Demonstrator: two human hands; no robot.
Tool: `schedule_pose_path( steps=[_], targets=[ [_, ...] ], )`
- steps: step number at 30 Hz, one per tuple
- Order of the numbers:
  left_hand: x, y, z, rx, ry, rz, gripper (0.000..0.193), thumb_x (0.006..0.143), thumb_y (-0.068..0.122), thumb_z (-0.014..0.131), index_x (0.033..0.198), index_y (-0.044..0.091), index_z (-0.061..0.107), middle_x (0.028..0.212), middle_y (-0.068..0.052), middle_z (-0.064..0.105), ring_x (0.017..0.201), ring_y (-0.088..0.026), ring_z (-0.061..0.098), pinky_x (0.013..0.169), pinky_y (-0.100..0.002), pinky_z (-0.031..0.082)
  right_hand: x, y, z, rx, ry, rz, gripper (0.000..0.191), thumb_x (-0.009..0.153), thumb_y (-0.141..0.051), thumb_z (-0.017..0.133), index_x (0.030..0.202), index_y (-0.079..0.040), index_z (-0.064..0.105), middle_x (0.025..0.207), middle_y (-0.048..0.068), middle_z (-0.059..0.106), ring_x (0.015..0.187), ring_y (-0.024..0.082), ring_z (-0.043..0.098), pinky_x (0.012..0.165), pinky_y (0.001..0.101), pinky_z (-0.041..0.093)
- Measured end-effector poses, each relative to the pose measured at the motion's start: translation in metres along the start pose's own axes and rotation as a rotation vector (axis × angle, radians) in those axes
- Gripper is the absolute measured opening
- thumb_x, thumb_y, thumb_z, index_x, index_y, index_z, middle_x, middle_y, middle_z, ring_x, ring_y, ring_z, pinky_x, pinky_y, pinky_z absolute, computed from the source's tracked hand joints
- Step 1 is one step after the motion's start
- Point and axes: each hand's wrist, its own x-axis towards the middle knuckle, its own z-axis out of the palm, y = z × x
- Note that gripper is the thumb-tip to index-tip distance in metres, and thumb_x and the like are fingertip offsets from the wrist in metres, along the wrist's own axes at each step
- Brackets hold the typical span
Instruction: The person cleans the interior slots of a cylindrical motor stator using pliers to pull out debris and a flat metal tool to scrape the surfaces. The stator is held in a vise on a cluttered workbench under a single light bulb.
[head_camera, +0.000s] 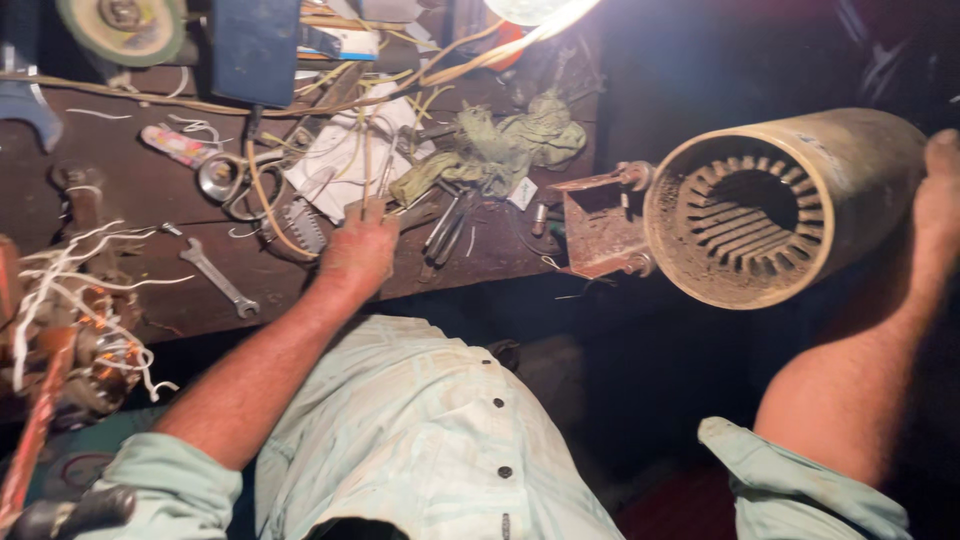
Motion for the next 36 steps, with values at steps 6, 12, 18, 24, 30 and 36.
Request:
schedule_pose_path(
  steps=[6,12,18,24,30,36],
  targets=[
    [0.02,0.021,-0.056,-0.416,0.113,-0.068,0.023,0.094,0.013,0.062,0.114,0.005,0.071,0.093,-0.021,0.069,0.086,-0.04,0.069,0.076,-0.052,0.057,-0.008,0.004,-0.004,-0.068,0.015,0.05,0.041,0.108,-0.027,0.079,0.081,0.0,0.065,0.072,-0.005,0.054,0.07,0.009,0.044,0.062,0.0337,0.033],
    [0.036,0.14,-0.111,-0.801,-0.226,0.097,0.031,0.097,0.035,0.062,0.122,0.016,0.066,0.085,-0.021,0.072,0.083,-0.046,0.069,0.073,-0.056,0.053,-0.025,-0.025,-0.002,0.024,0.032,0.057,0.037,0.106,-0.025,0.078,0.082,0.001,0.068,0.072,-0.004,0.056,0.07,0.009,0.045,0.064,0.033,0.035],
    [0.052,0.226,-0.124,-0.88,-0.249,0.423,0.041,0.092,0.014,0.058,0.133,0.011,0.055,0.099,-0.021,0.072,0.095,-0.044,0.068,0.078,-0.056,0.053,-0.03,-0.055,0.002,-0.018,0.039,0.209,0.026,0.096,-0.032,0.069,0.078,-0.013,0.074,0.069,-0.009,0.068,0.067,0.003,0.062,0.066,0.0236,0.05],
    [0.061,0.249,-0.128,-0.808,-0.385,0.407,0.047,0.088,0.009,0.059,0.135,0.011,0.056,0.091,-0.022,0.071,0.089,-0.043,0.07,0.077,-0.056,0.055,-0.038,-0.055,0.0,0.075,0.019,0.186,0.037,0.108,-0.028,0.073,0.08,-0.003,0.069,0.074,-0.001,0.064,0.066,0.012,0.053,0.063,0.0328,0.044],
    [0.072,0.262,-0.129,-0.857,-0.366,0.394,0.041,0.082,0.01,0.062,0.123,0.007,0.062,0.093,-0.022,0.072,0.092,-0.042,0.071,0.078,-0.056,0.056,-0.03,-0.044,-0.001,0.023,0.031,0.12,0.029,0.104,-0.025,0.076,0.084,-0.004,0.074,0.078,-0.003,0.069,0.074,0.01,0.059,0.069,0.0307,0.049],
    [0.07,0.266,-0.13,-0.9,-0.395,0.359,0.033,0.087,0.011,0.06,0.118,0.01,0.067,0.095,-0.023,0.073,0.095,-0.043,0.071,0.081,-0.056,0.056,-0.028,-0.028,-0.006,0.045,0.024,0.073,0.043,0.108,-0.03,0.083,0.085,0.003,0.07,0.076,0.002,0.062,0.074,0.014,0.053,0.071,0.0345,0.043]
  ],
)
